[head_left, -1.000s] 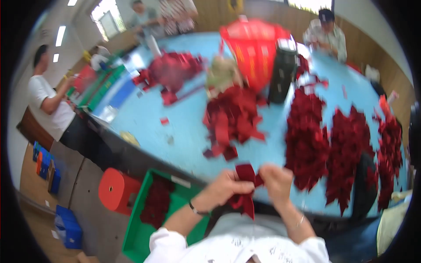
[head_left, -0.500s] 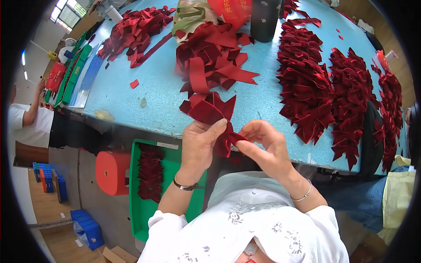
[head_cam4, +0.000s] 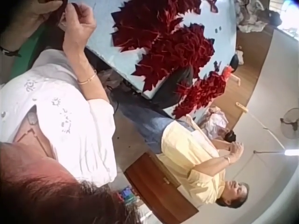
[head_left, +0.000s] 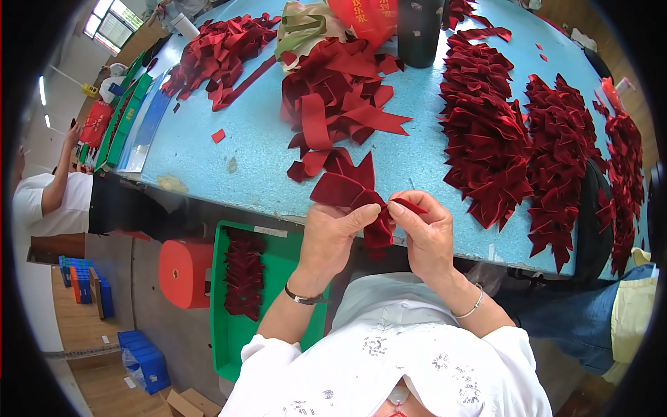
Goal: Assembling and folding red fabric ribbon pieces into decorative shapes at a factory workbench.
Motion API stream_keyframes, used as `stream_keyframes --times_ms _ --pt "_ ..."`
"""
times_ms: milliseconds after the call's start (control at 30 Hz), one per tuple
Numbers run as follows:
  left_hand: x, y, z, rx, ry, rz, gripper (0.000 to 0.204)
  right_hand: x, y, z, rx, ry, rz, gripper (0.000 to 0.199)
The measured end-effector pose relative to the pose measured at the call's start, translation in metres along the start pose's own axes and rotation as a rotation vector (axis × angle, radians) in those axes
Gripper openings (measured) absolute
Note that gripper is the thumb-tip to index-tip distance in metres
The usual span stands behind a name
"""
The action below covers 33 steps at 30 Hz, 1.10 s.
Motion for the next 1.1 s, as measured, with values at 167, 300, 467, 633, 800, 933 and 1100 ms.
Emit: stream_keyframes --times_ms 167,300,467,633,800,933,1100 --pt "0.003 0.01 0.003 -0.013 0.052 0.118 0.014 -0.003 -0.007 -0.002 -0.053 0.011 -0.073 0.011" --pt "0.003 0.008 -0.002 0.049 0.088 0.157 0.015 -0.004 -0.007 -0.008 -0.105 0.073 -0.017 0.012" --pt "0.004 0.009 -0.002 0.128 0.126 0.203 0.017 -0.004 -0.005 -0.014 0.003 0.11 0.071 0.013" --pt "0.005 0.01 0.002 0.142 0.139 0.239 0.017 -0.01 -0.007 -0.004 -0.204 0.005 0.064 0.014" --pt "0.003 0.005 -0.001 0.141 0.168 0.266 0.017 -0.009 0.002 -0.01 -0.217 0.001 0.067 0.014" --pt "0.003 0.0 -0.006 0.072 0.215 0.274 0.017 -0.008 0.011 -0.013 -0.108 -0.006 0.131 0.013" --pt "0.005 -0.012 -0.02 -0.026 0.284 0.203 0.018 -0.011 0.019 -0.011 -0.024 -0.071 0.232 0.01"
Point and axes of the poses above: each hand's wrist, its own x-axis towards the middle knuckle, its own z-axis out of the palm, y = z × x, the point moved 10 cm from there along x, towards the middle knuckle, and after that the axes turned 13 degrees about z, right-handed, at the moved point
